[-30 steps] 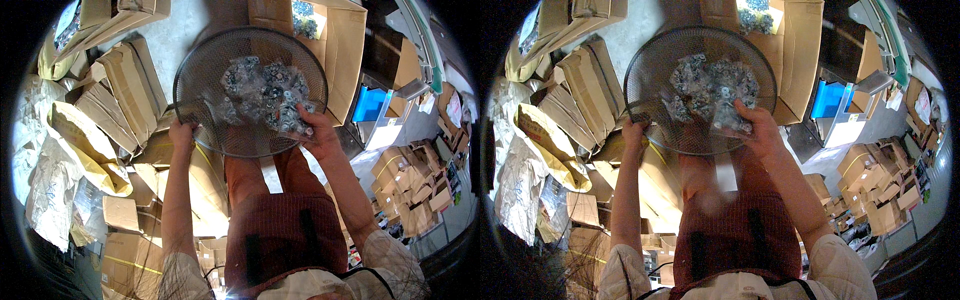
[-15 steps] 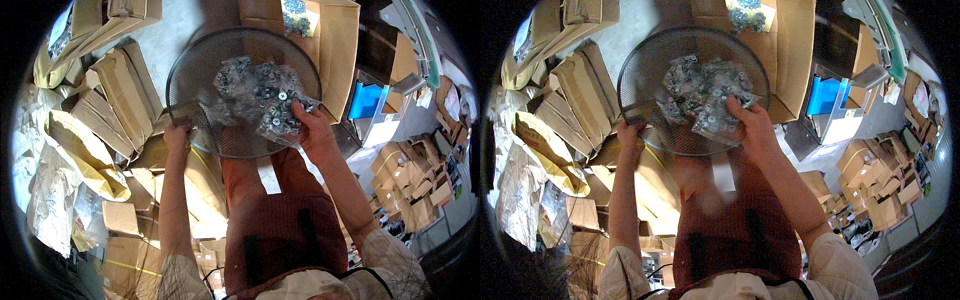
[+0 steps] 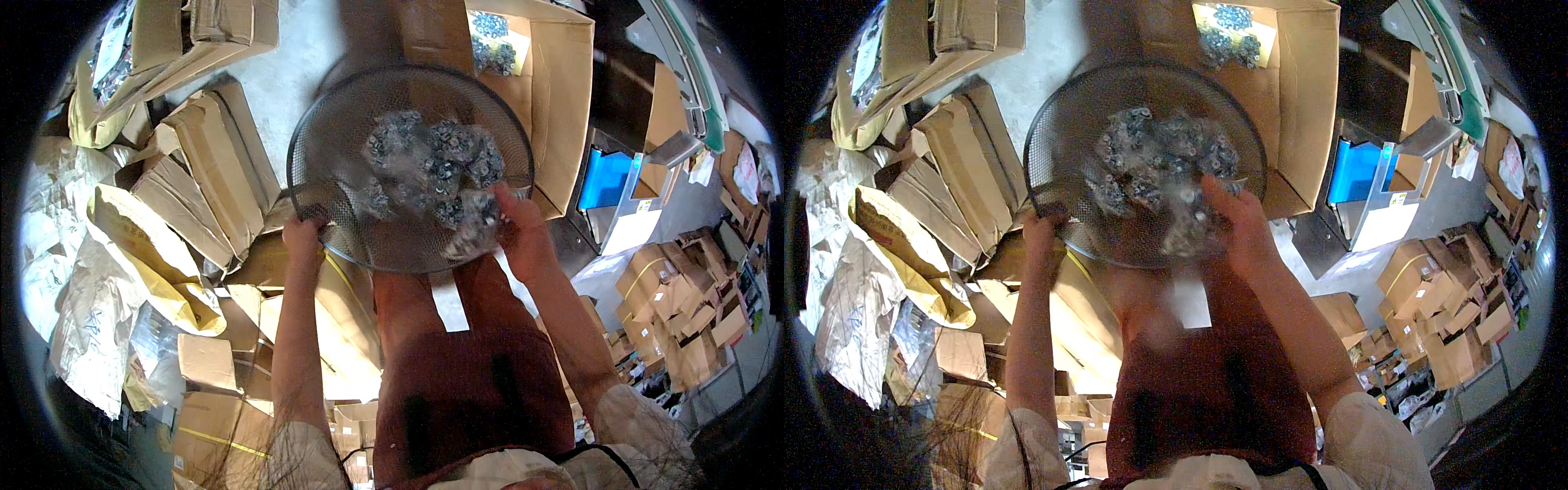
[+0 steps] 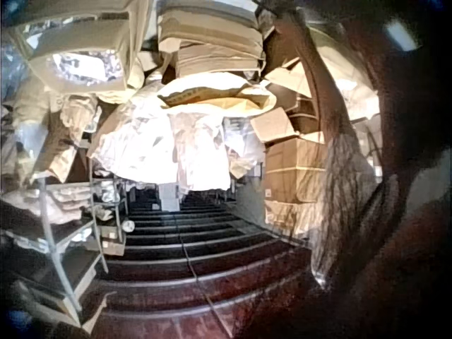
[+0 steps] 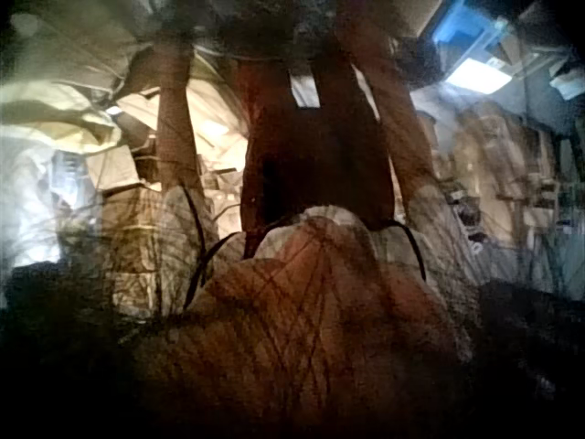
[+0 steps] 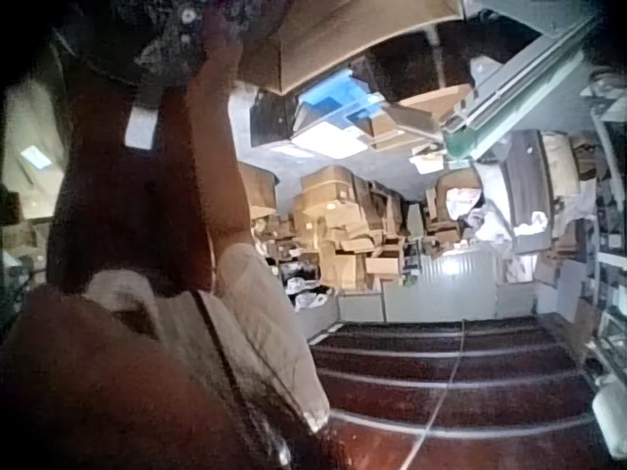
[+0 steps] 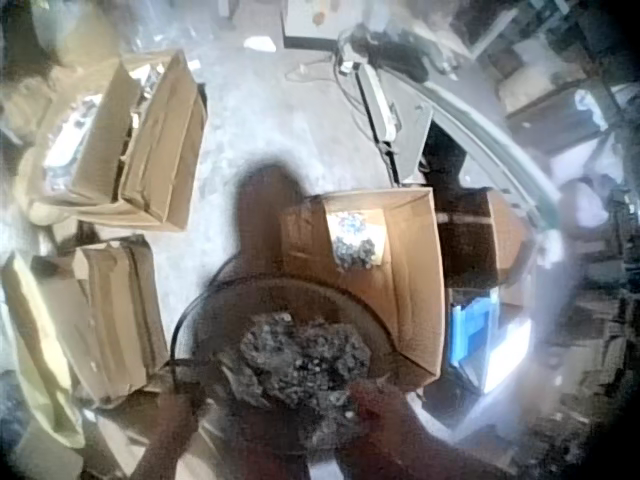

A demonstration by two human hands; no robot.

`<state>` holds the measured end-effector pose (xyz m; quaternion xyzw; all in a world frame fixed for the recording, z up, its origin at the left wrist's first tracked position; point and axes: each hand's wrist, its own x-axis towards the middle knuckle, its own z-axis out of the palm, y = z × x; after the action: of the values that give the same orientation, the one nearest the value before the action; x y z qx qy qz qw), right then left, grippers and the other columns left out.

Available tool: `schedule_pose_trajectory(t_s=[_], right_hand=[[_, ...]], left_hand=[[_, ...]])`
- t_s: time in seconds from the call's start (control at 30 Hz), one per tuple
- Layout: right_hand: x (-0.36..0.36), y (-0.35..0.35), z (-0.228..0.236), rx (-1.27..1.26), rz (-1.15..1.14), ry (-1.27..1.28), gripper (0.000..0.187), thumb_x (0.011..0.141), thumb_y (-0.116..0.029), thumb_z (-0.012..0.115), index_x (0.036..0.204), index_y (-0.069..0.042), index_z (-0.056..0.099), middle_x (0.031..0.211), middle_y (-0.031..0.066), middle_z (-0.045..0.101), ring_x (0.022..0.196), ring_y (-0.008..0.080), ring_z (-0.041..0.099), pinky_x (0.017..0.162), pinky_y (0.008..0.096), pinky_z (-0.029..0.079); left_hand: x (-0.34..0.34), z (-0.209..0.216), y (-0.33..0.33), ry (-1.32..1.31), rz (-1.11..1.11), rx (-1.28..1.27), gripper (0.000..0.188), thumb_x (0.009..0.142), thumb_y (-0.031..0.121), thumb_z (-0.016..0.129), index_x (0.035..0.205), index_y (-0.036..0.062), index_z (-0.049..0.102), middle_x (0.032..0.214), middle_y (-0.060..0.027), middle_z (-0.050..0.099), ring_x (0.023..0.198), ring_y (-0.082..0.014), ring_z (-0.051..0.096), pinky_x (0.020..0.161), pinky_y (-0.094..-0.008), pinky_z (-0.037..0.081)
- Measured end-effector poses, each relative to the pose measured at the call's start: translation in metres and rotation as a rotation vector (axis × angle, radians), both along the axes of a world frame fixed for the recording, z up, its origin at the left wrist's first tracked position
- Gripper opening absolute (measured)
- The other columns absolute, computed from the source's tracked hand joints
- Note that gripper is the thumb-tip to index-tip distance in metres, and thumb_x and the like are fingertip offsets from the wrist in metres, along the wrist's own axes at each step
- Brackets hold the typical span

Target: The person operates a machine interface, then removes a plastic bag of small metal parts from a rotating drum. They walk to a cardboard box and use a metal sieve to scoop and separate the parts, repeatedly transferring them between the box and the sieve.

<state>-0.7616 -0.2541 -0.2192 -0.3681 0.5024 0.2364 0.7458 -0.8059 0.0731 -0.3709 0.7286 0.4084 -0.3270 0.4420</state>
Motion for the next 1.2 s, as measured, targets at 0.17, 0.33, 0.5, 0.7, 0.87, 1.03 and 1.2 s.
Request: schedule_pose_trajectory(t_s=[0.17, 0.33, 0.5, 0.7, 0.87, 1.03, 1.2], right_hand=[[-0.015, 0.001, -0.025, -0.130, 0.161, 0.006, 0.015, 0.077, -0.021, 0.070, 0.079, -0.006, 0.066, 0.076, 0.0029, 0.064, 0.066, 0.0134, 0.061, 0.062, 0.0275, 0.048], [-0.023, 0.008, -0.054, -0.426, 0.608, -0.240, 0.018, 0.078, -0.020, 0.070, 0.069, -0.005, 0.064, 0.066, -0.0015, 0.060, 0.058, 0.0067, 0.052, 0.053, 0.0248, 0.042], [-0.017, 0.022, -0.068, -0.501, 0.920, -0.321, 0.031, 0.078, -0.033, 0.067, 0.081, -0.003, 0.067, 0.073, 0.0061, 0.065, 0.066, 0.0202, 0.060, 0.062, 0.0335, 0.047], [0.001, 0.015, -0.103, -0.837, 1.445, -0.645, 0.040, 0.078, -0.040, 0.066, 0.084, -0.001, 0.066, 0.068, 0.0156, 0.061, 0.062, 0.0269, 0.059, 0.062, 0.0341, 0.046], [0.042, -0.002, -0.104, -0.451, 1.489, -0.313, 0.041, 0.079, -0.039, 0.066, 0.090, 0.000, 0.066, 0.073, 0.0085, 0.064, 0.065, 0.0162, 0.061, 0.060, 0.0311, 0.047], [0.044, -0.007, -0.102, -0.134, 1.116, -0.017, 0.043, 0.085, -0.045, 0.060, 0.098, -0.005, 0.066, 0.081, 0.0020, 0.065, 0.066, 0.0096, 0.061, 0.058, 0.0261, 0.049], [0.049, -0.010, -0.090, 0.050, 0.927, 0.101, 0.046, 0.085, -0.048, 0.059, 0.090, -0.003, 0.066, 0.081, 0.0063, 0.066, 0.062, 0.0165, 0.059, 0.058, 0.0281, 0.048]], left_hand=[[0.003, 0.003, -0.006, 0.008, -0.102, 0.151, 0.030, 0.068, 0.004, 0.064, 0.097, 0.0022, 0.066, 0.088, -0.0073, 0.068, 0.077, -0.0203, 0.063, 0.072, -0.0317, 0.049], [-0.009, -0.017, 0.010, -0.050, -0.035, 0.053, 0.030, 0.067, 0.006, 0.066, 0.097, 0.0046, 0.066, 0.090, -0.0073, 0.069, 0.078, -0.0197, 0.064, 0.073, -0.0317, 0.049], [-0.011, -0.019, 0.013, 0.001, -0.057, 0.060, 0.032, 0.067, 0.008, 0.069, 0.099, 0.0040, 0.066, 0.091, -0.0071, 0.069, 0.078, -0.0192, 0.064, 0.074, -0.0319, 0.050], [-0.018, -0.020, 0.012, -0.077, 0.223, -0.102, 0.032, 0.066, 0.004, 0.067, 0.098, 0.0004, 0.065, 0.088, -0.0091, 0.069, 0.077, -0.0202, 0.064, 0.071, -0.0323, 0.050], [0.002, 0.000, -0.007, 0.013, -0.106, 0.209, 0.030, 0.065, -0.003, 0.065, 0.096, -0.0030, 0.065, 0.087, -0.0105, 0.069, 0.075, -0.0220, 0.064, 0.069, -0.0320, 0.050], [-0.005, -0.014, -0.005, -0.002, 0.141, 0.098, 0.029, 0.064, 0.001, 0.067, 0.093, -0.0019, 0.066, 0.089, -0.0110, 0.069, 0.075, -0.0222, 0.065, 0.070, -0.0330, 0.050], [-0.011, -0.023, 0.006, -0.048, 0.021, 0.114, 0.029, 0.063, 0.001, 0.067, 0.093, -0.0012, 0.067, 0.087, -0.0105, 0.069, 0.074, -0.0210, 0.065, 0.070, -0.0315, 0.050]])
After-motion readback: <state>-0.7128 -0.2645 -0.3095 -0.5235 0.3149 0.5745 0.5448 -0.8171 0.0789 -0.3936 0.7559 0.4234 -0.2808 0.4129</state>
